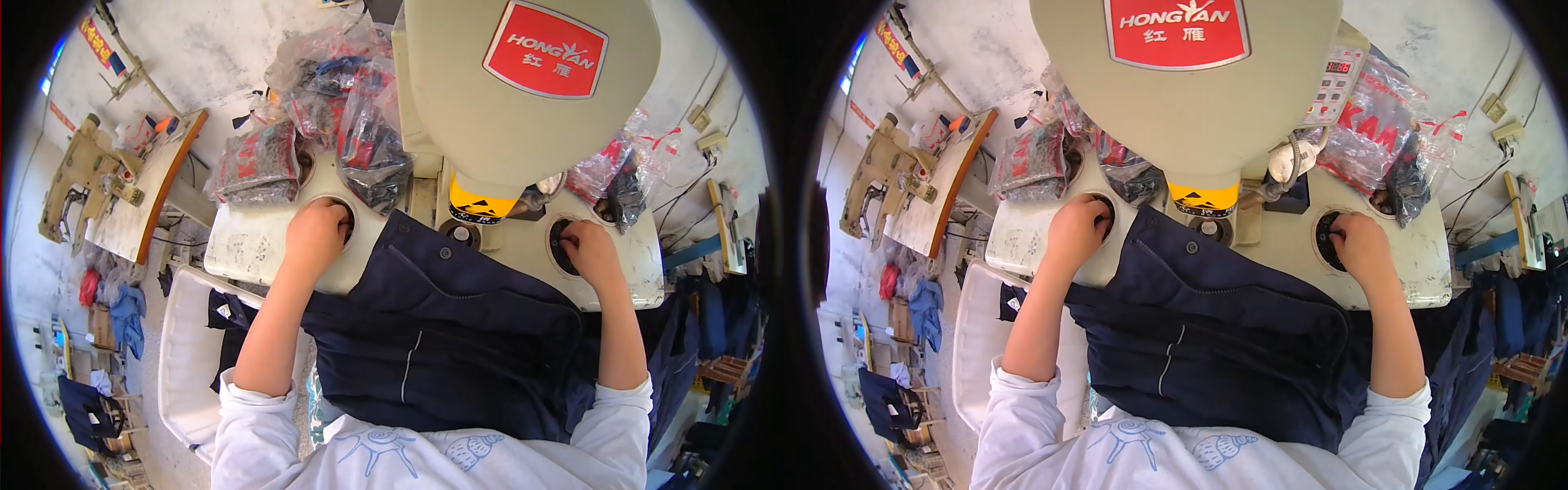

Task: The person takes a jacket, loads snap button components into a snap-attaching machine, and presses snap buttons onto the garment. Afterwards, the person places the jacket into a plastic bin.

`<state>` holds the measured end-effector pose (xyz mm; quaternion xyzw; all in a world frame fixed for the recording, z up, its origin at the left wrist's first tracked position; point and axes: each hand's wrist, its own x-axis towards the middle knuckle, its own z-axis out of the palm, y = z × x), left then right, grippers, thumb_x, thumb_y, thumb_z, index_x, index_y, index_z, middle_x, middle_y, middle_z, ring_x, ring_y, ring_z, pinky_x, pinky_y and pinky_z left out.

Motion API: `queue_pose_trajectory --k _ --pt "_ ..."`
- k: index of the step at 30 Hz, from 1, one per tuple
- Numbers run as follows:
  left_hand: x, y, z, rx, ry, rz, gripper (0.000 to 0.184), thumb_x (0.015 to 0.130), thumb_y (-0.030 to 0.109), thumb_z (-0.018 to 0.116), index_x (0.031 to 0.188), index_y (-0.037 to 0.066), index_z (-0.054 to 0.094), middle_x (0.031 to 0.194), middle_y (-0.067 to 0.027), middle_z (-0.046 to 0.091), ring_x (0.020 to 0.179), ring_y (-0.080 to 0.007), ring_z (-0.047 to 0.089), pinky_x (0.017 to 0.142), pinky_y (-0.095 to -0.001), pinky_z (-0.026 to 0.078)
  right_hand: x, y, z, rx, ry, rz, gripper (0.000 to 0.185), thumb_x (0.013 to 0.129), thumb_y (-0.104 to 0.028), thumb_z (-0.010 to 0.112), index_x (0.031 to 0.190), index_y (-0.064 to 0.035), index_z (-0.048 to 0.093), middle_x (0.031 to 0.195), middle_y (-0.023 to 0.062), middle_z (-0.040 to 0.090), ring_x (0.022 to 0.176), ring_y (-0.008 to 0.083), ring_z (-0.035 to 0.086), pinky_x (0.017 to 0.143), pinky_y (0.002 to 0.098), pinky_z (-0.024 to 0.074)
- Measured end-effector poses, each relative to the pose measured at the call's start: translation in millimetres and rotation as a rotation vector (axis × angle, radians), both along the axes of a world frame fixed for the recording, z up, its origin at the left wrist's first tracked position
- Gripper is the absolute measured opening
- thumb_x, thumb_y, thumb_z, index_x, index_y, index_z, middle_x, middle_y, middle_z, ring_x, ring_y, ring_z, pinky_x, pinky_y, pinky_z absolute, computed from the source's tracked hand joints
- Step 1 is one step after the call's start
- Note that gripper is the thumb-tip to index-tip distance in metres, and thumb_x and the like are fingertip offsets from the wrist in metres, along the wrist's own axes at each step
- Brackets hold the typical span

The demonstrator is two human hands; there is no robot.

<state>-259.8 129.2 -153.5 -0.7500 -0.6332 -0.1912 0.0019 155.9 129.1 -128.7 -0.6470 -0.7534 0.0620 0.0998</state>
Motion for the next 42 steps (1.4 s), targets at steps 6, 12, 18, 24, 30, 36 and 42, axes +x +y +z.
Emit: queue_pose_trajectory --k 6,12,18,24,30,36,42 --pt "-5 -1 -2 -0.030 -0.115 0.018 0.007 0.073 0.005 0.062 0.080 0.005 0.066 0.087 -0.0132 0.060 0.081 -0.0341 0.059 0.071 -0.0435 0.048 4 2 -5 0.108 -0.003 -0.003 0.011 0.075 -0.014 0.066 0.079 -0.0043 0.068 0.079 0.0153 0.062 0.078 0.0340 0.060 0.070 0.0428 0.0475" --pt "-4 -4 9 0.038 -0.425 0.094 0.009 0.073 0.000 0.066 0.082 0.000 0.064 0.082 -0.0132 0.062 0.073 -0.0279 0.063 0.066 -0.0352 0.050 4 -4 5 0.153 0.151 -0.036 0.009 0.074 -0.009 0.067 0.080 -0.0025 0.069 0.074 0.0147 0.062 0.068 0.0301 0.061 0.065 0.0378 0.0482" --pt "66 -11 48 -0.109 -0.937 -0.261 0.009 0.076 -0.006 0.067 0.083 -0.002 0.063 0.086 -0.0081 0.067 0.077 -0.0107 0.062 0.072 -0.0229 0.050 -25 -10 29 -0.089 0.806 -0.070 0.012 0.079 -0.005 0.067 0.089 0.0016 0.065 0.073 0.0068 0.065 0.064 0.0125 0.061 0.058 0.0260 0.0484" --pt "112 -5 61 -0.345 -0.824 -0.345 0.026 0.071 0.000 0.073 0.095 -0.001 0.063 0.088 -0.0068 0.068 0.078 -0.0111 0.063 0.072 -0.0260 0.048 -67 -11 44 -0.329 1.120 0.068 0.013 0.082 -0.005 0.064 0.092 0.0033 0.064 0.074 0.0052 0.064 0.066 0.0099 0.061 0.059 0.0230 0.0494" --pt "114 -7 55 -0.261 -0.840 -0.411 0.028 0.070 -0.003 0.072 0.097 -0.002 0.064 0.084 -0.0098 0.067 0.075 -0.0149 0.064 0.070 -0.0279 0.050 -90 -7 49 -0.405 1.135 0.085 0.015 0.082 -0.004 0.064 0.092 0.0086 0.064 0.077 0.0096 0.066 0.065 0.0117 0.061 0.061 0.0241 0.0501" --pt "115 -6 47 -0.309 -0.873 -0.355 0.030 0.069 -0.004 0.071 0.098 -0.001 0.065 0.085 -0.0094 0.067 0.071 -0.0151 0.062 0.068 -0.0279 0.049 -97 -5 51 -0.430 1.091 0.109 0.018 0.083 -0.007 0.063 0.091 0.0082 0.064 0.076 0.0087 0.066 0.067 0.0119 0.063 0.062 0.0251 0.0509" --pt "115 -5 49 -0.330 -0.869 -0.370 0.036 0.066 -0.003 0.072 0.101 0.000 0.064 0.086 -0.0084 0.067 0.072 -0.0157 0.059 0.069 -0.0280 0.047 -106 -3 48 -0.488 1.154 0.085 0.019 0.083 -0.006 0.061 0.094 0.0096 0.063 0.078 0.0105 0.066 0.068 0.0141 0.064 0.064 0.0260 0.0526"
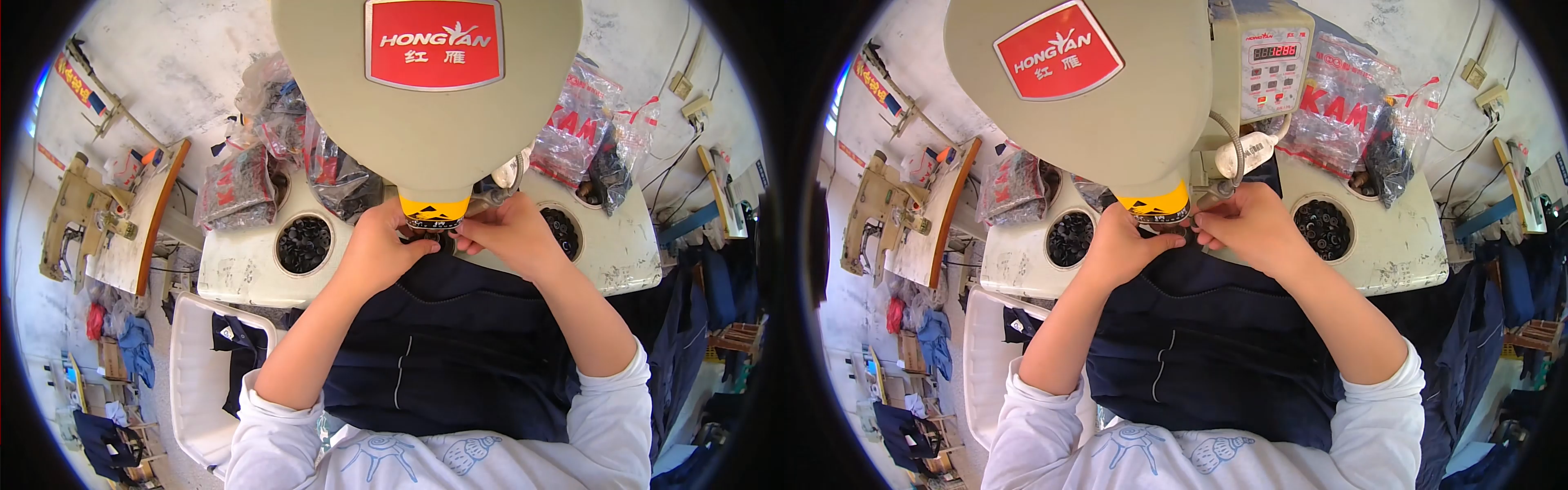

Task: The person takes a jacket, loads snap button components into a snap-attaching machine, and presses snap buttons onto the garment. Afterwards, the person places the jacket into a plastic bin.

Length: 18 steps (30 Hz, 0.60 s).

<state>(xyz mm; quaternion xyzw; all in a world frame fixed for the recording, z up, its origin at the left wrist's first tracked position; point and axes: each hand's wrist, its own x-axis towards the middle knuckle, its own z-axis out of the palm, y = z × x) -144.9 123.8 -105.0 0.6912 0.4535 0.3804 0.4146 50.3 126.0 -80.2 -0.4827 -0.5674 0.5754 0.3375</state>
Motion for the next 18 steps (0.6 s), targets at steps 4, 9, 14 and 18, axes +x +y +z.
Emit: queue_pose_trajectory --k 4,9,14,18 --pt "-1 -2 5 0.085 0.070 0.000 0.038 0.065 -0.002 0.072 0.101 0.001 0.063 0.086 -0.0087 0.066 0.073 -0.0179 0.059 0.069 -0.0289 0.047 -7 0 -5 -0.011 0.091 -0.006 0.021 0.083 -0.005 0.060 0.097 0.0096 0.061 0.080 0.0126 0.066 0.069 0.0158 0.065 0.064 0.0262 0.0535" --pt "-5 1 0 0.096 0.069 0.000 0.040 0.066 0.001 0.073 0.104 0.002 0.061 0.088 -0.0104 0.065 0.076 -0.0205 0.060 0.069 -0.0303 0.048 -13 -1 -6 -0.057 0.148 -0.034 0.022 0.083 -0.003 0.059 0.101 0.0105 0.059 0.082 0.0142 0.065 0.072 0.0175 0.066 0.065 0.0269 0.0547" --pt "-33 -1 5 0.179 0.229 0.143 0.037 0.071 0.011 0.075 0.102 0.002 0.059 0.091 -0.0109 0.065 0.081 -0.0214 0.062 0.073 -0.0315 0.048 -20 -4 -5 -0.077 0.290 -0.069 0.024 0.084 -0.002 0.058 0.104 0.0108 0.058 0.085 0.0163 0.066 0.075 0.0201 0.067 0.066 0.0275 0.0557" --pt "-61 -15 -9 -0.005 0.335 0.350 0.032 0.075 0.016 0.075 0.099 0.001 0.059 0.087 -0.0046 0.066 0.082 -0.0139 0.061 0.075 -0.0275 0.047 -19 -4 -2 -0.035 0.168 -0.052 0.024 0.085 -0.005 0.057 0.104 0.0097 0.059 0.088 0.0176 0.066 0.078 0.0209 0.068 0.069 0.0285 0.0544"
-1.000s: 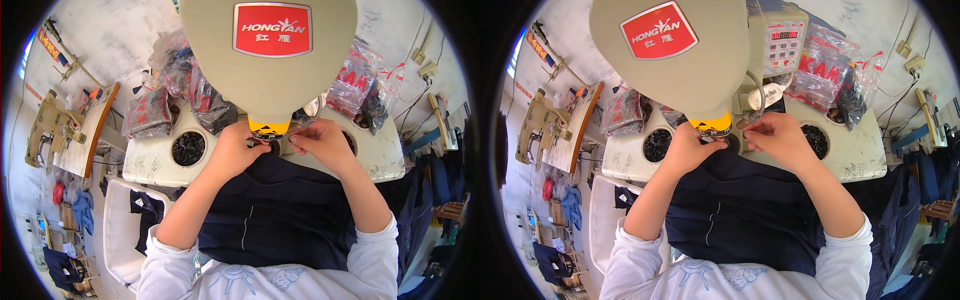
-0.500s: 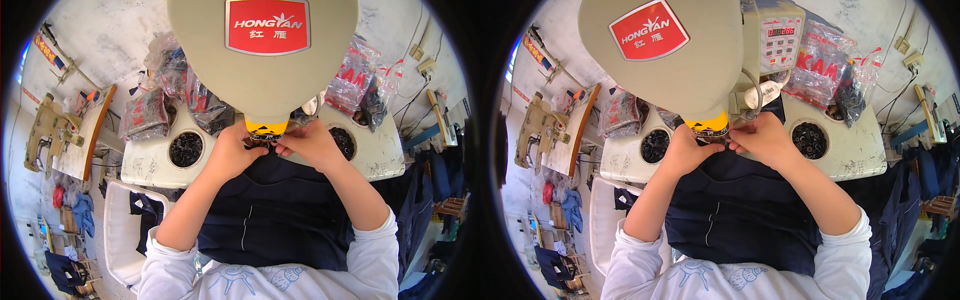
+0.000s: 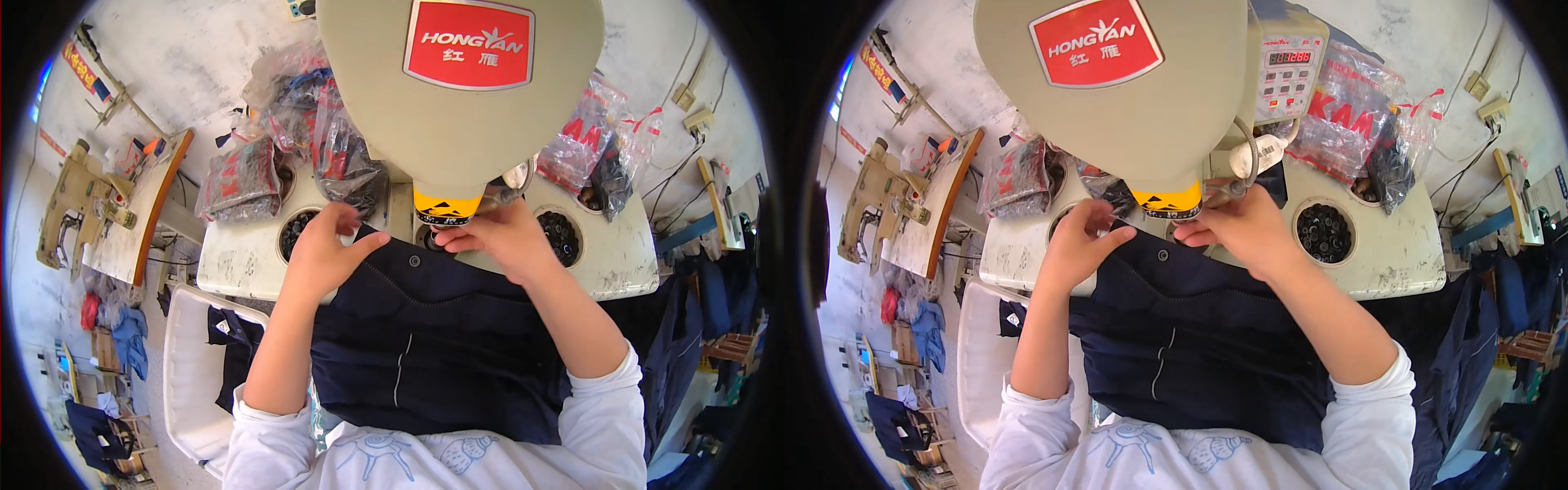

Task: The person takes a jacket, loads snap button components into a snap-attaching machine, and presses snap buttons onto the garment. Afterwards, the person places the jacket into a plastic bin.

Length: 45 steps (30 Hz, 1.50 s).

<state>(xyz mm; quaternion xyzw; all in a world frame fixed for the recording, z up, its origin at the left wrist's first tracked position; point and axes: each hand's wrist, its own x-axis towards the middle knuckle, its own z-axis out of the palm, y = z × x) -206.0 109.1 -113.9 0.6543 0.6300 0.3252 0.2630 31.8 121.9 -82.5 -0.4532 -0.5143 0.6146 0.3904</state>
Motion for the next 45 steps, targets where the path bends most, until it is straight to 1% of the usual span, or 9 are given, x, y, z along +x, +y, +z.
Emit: queue_pose_trajectory --k 3,6,18,22,28,30,32,36,45 --pt "-8 -12 -14 -0.361 -0.342 0.004 0.033 0.080 0.024 0.073 0.098 -0.002 0.062 0.074 -0.0038 0.063 0.075 -0.0097 0.058 0.069 -0.0249 0.047 35 -16 4 0.405 -0.565 -0.007 0.027 0.084 -0.019 0.064 0.101 0.0031 0.062 0.083 0.0150 0.065 0.076 0.0193 0.067 0.069 0.0305 0.0518" --pt "-3 -29 -43 0.070 -0.470 0.044 0.021 0.086 0.018 0.066 0.085 -0.002 0.060 0.068 -0.0013 0.057 0.067 -0.0079 0.050 0.061 -0.0233 0.042 74 -62 8 0.386 -0.776 0.090 0.030 0.081 -0.026 0.069 0.095 0.0006 0.065 0.077 0.0127 0.064 0.068 0.0185 0.064 0.064 0.0300 0.0502" --pt "-141 -99 20 0.663 -0.236 0.372 0.017 0.093 0.015 0.057 0.095 -0.002 0.062 0.085 0.0009 0.061 0.074 -0.0042 0.052 0.067 -0.0184 0.043 43 -160 -49 0.426 -0.710 0.306 0.018 0.078 -0.017 0.069 0.091 -0.0040 0.068 0.082 0.0107 0.064 0.074 0.0261 0.064 0.065 0.0340 0.0507" --pt "-213 -135 32 0.597 -0.442 0.384 0.018 0.093 0.019 0.057 0.085 0.004 0.061 0.077 0.0033 0.058 0.071 -0.0027 0.050 0.065 -0.0165 0.041 36 -148 -21 0.059 -0.471 0.315 0.015 0.081 -0.012 0.068 0.090 -0.0005 0.066 0.073 0.0095 0.063 0.065 0.0124 0.058 0.062 0.0257 0.0462" --pt "-205 -121 -2 -0.024 0.288 0.483 0.023 0.086 0.014 0.063 0.104 0.002 0.057 0.081 -0.0047 0.061 0.076 -0.0128 0.054 0.071 -0.0250 0.042 14 -103 15 0.007 -0.346 0.298 0.018 0.089 -0.016 0.063 0.086 0.0011 0.062 0.069 -0.0052 0.053 0.064 0.0027 0.044 0.059 0.0212 0.0395" --pt "-170 -101 3 0.612 0.602 0.263 0.043 0.079 0.016 0.068 0.116 0.001 0.053 0.092 -0.0154 0.063 0.084 -0.0287 0.061 0.076 -0.0357 0.047 14 -95 23 0.014 -0.375 0.339 0.019 0.090 -0.017 0.062 0.084 0.0010 0.060 0.067 -0.0061 0.050 0.064 0.0026 0.041 0.057 0.0215 0.0379" --pt "-82 -95 49 0.405 0.308 0.046 0.042 0.080 0.012 0.068 0.119 0.003 0.054 0.113 -0.0148 0.060 0.110 -0.0283 0.055 0.094 -0.0354 0.042 18 -88 27 0.088 -0.399 0.366 0.020 0.090 -0.017 0.060 0.084 0.0010 0.060 0.065 -0.0065 0.047 0.063 0.0027 0.040 0.056 0.0219 0.0366" --pt "-4 -55 52 -0.088 0.090 -0.613 0.027 0.076 0.017 0.072 0.095 0.000 0.062 0.086 -0.0142 0.064 0.081 -0.0289 0.061 0.072 -0.0338 0.047 35 -79 28 0.086 -0.396 0.354 0.019 0.092 -0.016 0.057 0.083 0.0013 0.059 0.064 -0.0060 0.045 0.062 0.0033 0.039 0.055 0.0224 0.0358" --pt "33 -41 13 0.020 -0.064 -0.484 0.017 0.086 0.014 0.059 0.082 -0.002 0.056 0.069 -0.0188 0.055 0.065 -0.0319 0.055 0.059 -0.0359 0.043 34 -45 -5 -0.025 -0.356 0.283 0.021 0.085 -0.020 0.065 0.088 0.0007 0.065 0.070 -0.0001 0.061 0.064 0.0044 0.050 0.057 0.0232 0.0406"
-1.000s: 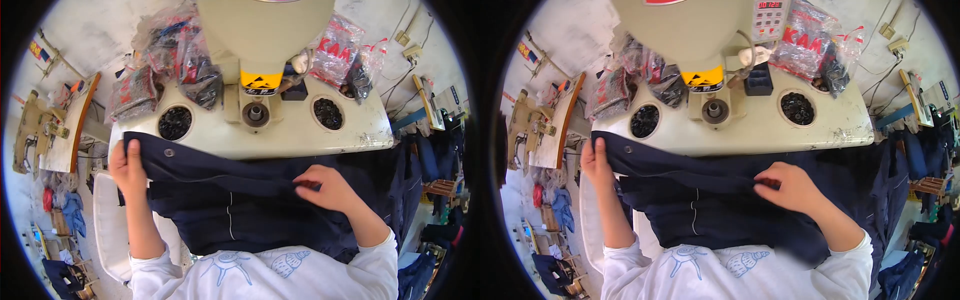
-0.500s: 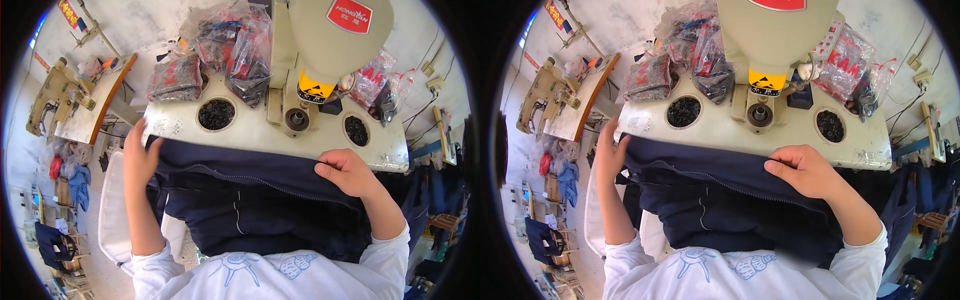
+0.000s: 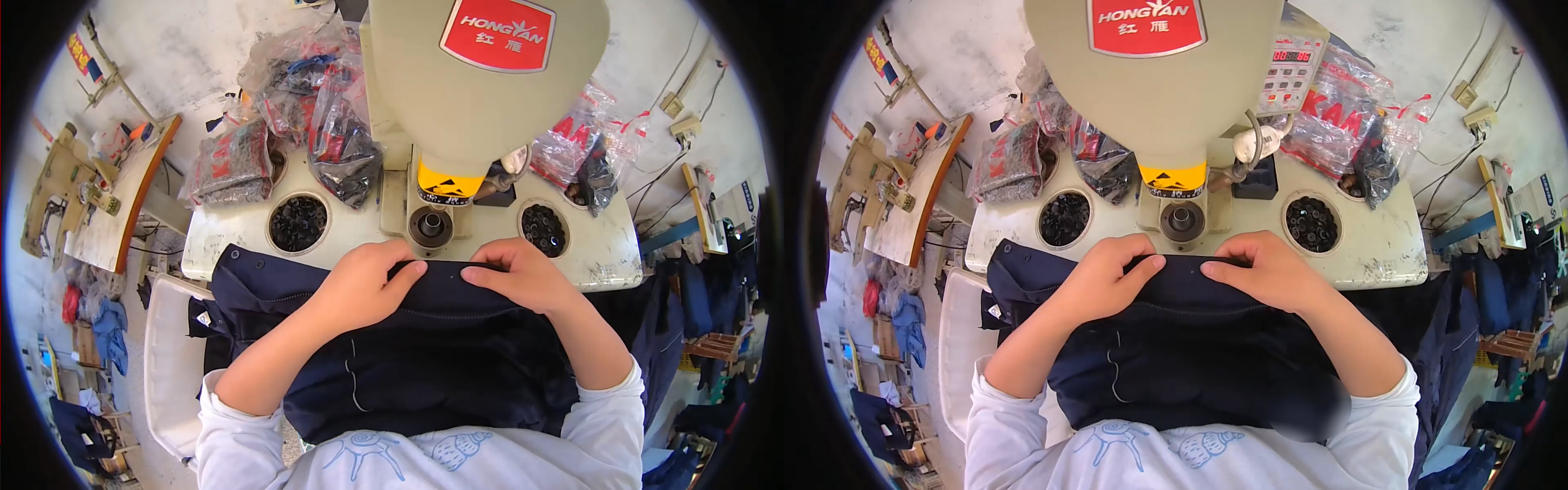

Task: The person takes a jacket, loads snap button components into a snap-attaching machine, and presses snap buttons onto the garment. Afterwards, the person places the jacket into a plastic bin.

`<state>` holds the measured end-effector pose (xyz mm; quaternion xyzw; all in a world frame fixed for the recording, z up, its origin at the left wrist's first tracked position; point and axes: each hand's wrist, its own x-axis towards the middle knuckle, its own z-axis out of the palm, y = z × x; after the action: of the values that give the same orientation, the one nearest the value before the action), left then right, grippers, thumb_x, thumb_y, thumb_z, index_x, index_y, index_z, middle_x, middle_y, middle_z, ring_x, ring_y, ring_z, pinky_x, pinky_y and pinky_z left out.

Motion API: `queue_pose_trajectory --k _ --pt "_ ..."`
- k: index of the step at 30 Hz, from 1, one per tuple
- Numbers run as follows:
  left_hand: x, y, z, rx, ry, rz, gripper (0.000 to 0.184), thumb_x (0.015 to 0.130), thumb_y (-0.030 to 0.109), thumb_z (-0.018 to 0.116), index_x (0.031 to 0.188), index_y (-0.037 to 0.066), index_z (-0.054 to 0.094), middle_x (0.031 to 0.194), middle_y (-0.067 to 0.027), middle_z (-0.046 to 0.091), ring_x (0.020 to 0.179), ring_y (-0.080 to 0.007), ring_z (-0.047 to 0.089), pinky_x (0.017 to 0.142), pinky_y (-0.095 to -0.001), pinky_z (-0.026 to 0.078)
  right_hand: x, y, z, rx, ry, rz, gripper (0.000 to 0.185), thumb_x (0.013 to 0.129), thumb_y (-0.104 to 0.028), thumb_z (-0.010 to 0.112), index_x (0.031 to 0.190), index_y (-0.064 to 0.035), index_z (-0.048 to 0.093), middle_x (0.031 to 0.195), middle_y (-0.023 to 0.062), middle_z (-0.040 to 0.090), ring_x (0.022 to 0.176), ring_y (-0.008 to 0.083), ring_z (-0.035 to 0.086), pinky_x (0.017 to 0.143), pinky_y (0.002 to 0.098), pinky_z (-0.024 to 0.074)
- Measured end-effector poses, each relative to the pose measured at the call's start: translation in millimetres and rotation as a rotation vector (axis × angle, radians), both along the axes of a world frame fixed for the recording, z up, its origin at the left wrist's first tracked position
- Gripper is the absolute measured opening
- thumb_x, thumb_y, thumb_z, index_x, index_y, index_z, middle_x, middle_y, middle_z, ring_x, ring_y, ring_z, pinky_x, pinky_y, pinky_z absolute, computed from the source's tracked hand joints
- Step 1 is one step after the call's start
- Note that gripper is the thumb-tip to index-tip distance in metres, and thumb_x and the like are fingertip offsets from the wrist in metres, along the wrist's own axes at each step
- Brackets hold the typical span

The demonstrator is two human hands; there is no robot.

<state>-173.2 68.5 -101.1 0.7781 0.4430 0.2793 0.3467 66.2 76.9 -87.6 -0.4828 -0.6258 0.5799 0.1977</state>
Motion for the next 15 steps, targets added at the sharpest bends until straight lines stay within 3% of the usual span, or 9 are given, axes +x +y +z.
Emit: queue_pose_trajectory --k 3,7,8,11,14,15 --pt "-1 10 -4 0.017 0.065 0.184 0.014 0.085 0.013 0.060 0.083 -0.001 0.057 0.070 -0.0189 0.056 0.066 -0.0321 0.057 0.060 -0.0351 0.044 -12 21 -7 0.186 -0.045 -0.016 0.021 0.084 -0.020 0.066 0.085 0.0009 0.065 0.067 0.0011 0.059 0.062 0.0052 0.050 0.056 0.0240 0.0405" --pt "-3 44 -19 0.254 0.073 0.216 0.013 0.084 0.012 0.061 0.088 0.000 0.059 0.075 -0.0164 0.060 0.067 -0.0344 0.060 0.060 -0.0366 0.046 -21 48 5 0.289 -0.227 -0.057 0.023 0.082 -0.020 0.067 0.092 0.0000 0.068 0.070 0.0048 0.064 0.059 0.0088 0.052 0.055 0.0282 0.0415" --pt "-1 47 -20 0.265 0.088 0.225 0.014 0.083 0.011 0.062 0.091 0.000 0.059 0.076 -0.0160 0.062 0.068 -0.0351 0.061 0.061 -0.0373 0.047 -21 51 9 0.227 -0.320 -0.067 0.026 0.083 -0.020 0.066 0.100 -0.0014 0.068 0.078 0.0069 0.067 0.065 0.0107 0.056 0.061 0.0286 0.0452" --pt "2 49 -12 0.194 0.146 0.238 0.015 0.082 0.009 0.061 0.095 0.001 0.060 0.077 -0.0166 0.063 0.070 -0.0347 0.062 0.062 -0.0374 0.048 -21 50 9 0.199 -0.171 -0.126 0.034 0.081 -0.028 0.070 0.098 0.0014 0.067 0.077 0.0053 0.068 0.069 0.0068 0.056 0.067 0.0252 0.0461" --pt "1 54 -21 0.270 0.111 0.241 0.018 0.085 0.024 0.061 0.085 0.007 0.056 0.062 -0.0163 0.059 0.063 -0.0377 0.059 0.055 -0.0464 0.045 -21 52 -3 0.250 -0.023 -0.152 0.033 0.081 -0.025 0.069 0.102 0.0007 0.066 0.085 0.0066 0.069 0.077 0.0090 0.060 0.074 0.0253 0.0467" --pt "1 55 -21 0.270 0.116 0.241 0.018 0.085 0.024 0.061 0.085 0.007 0.056 0.062 -0.0163 0.059 0.063 -0.0376 0.059 0.055 -0.0464 0.045 -20 52 1 0.197 -0.103 -0.150 0.033 0.081 -0.023 0.069 0.104 0.0005 0.066 0.089 0.0068 0.069 0.081 0.0099 0.061 0.077 0.0254 0.0463"
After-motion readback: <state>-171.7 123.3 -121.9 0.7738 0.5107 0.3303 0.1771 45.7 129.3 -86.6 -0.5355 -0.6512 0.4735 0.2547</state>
